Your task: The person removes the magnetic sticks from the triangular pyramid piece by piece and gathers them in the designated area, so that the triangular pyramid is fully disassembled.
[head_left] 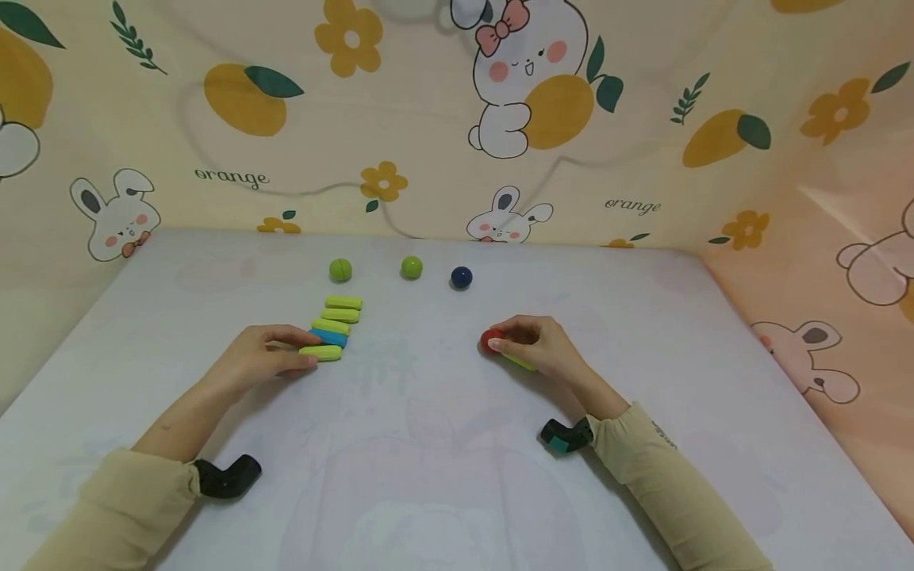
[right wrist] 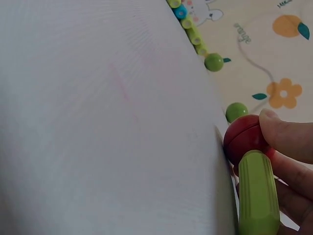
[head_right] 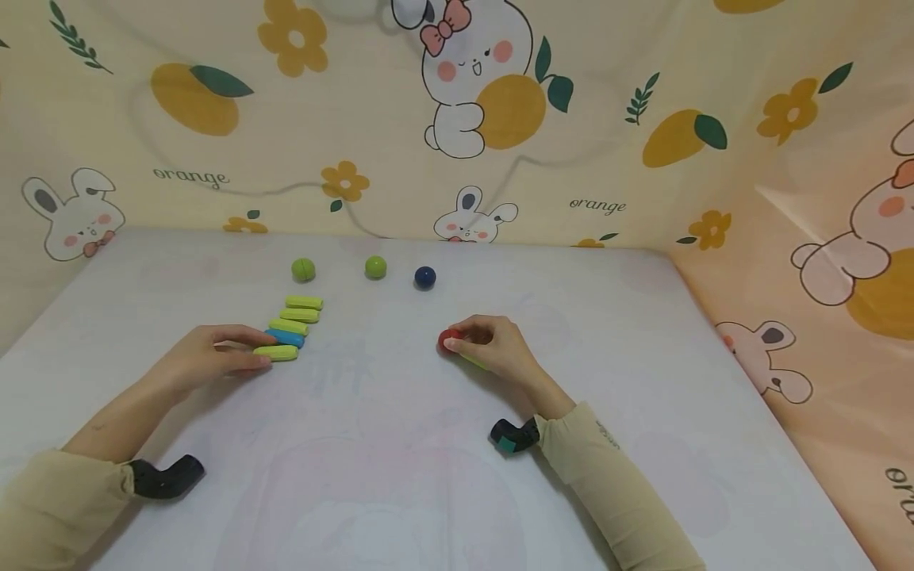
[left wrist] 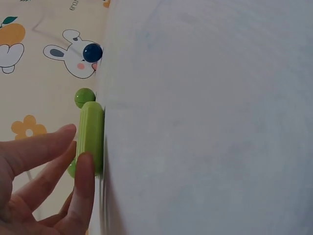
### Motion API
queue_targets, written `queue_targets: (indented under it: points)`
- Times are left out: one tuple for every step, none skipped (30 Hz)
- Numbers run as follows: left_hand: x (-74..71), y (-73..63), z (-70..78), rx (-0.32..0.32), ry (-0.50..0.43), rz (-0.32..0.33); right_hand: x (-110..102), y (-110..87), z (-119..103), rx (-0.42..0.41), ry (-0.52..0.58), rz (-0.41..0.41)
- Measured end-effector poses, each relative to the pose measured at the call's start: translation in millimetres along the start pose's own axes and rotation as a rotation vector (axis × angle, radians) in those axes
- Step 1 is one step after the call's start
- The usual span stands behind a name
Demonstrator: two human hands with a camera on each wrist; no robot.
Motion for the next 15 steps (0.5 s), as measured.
queue_targets:
  points:
    - [-0.4, -0.5, 0.7, 0.0, 0.002, 0.004, 0, 0.4, 0, -0.002, 0.0, 0.0]
    - [-1.0, -1.1, 1.1, 0.003, 0.004, 0.008, 0, 0.6, 0, -0.005, 0.001, -0.002]
    - [-1.7, -1.6, 1.7, 0.01, 0.012, 0.013, -1, 0.3, -1, -0.01, -0.001, -0.005]
    - [-2.5, -2.0, 2.0, 0.017, 0.018, 0.017, -1, -0.1, -1, -0.015, -0.007, -0.008]
    - [-3.1, -2.3, 2.6, 0.023, 0.023, 0.021, -2, -0.4, -1, -0.023, -0.013, -0.013]
    - [-3.8, -2.4, 3.0, 0.033, 0.025, 0.024, -2, -0.8, 0, -0.028, -0.018, -0.019]
    - [-4.4, -2.4, 3.4, 0.041, 0.024, 0.025, -3, -1.3, 0, -0.033, -0.023, -0.025]
    - [-4.8, -2.2, 4.4, 0.044, 0.009, 0.023, -3, -1.7, 0, -0.039, -0.027, -0.031]
    - [-5.0, -2.0, 5.4, 0.047, -0.004, 0.02, -4, -2.1, 1, -0.044, -0.034, -0.036]
    - [-5.1, -1.7, 6.5, 0.048, -0.019, 0.017, -5, -2.3, 1, -0.055, -0.038, -0.041]
    - [-5.1, -1.4, 7.7, 0.047, -0.03, 0.016, -5, -2.5, 1, -0.066, -0.041, -0.048]
    - [-4.9, -1.0, 8.9, 0.051, -0.043, 0.015, -6, -2.8, 1, -0.074, -0.041, -0.054]
    - [-4.4, -0.5, 10.4, 0.051, -0.056, 0.011, -7, -3.0, 1, -0.081, -0.046, -0.059]
    - [-3.6, 0.4, 11.9, 0.051, -0.066, 0.008, -8, -3.1, 2, -0.09, -0.05, -0.065]
    - [-2.8, 1.3, 13.2, 0.053, -0.066, 0.007, -9, -3.6, 2, -0.096, -0.056, -0.072]
Point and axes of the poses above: each hand's wrist, its own y-axis towards the middle knuckle, its own x-axis out of the palm, z = x × y, the point moved 1 cm from there along y, towards the middle knuckle, and after that the axes turned 5 degrees about x, right-handed, at the moved point
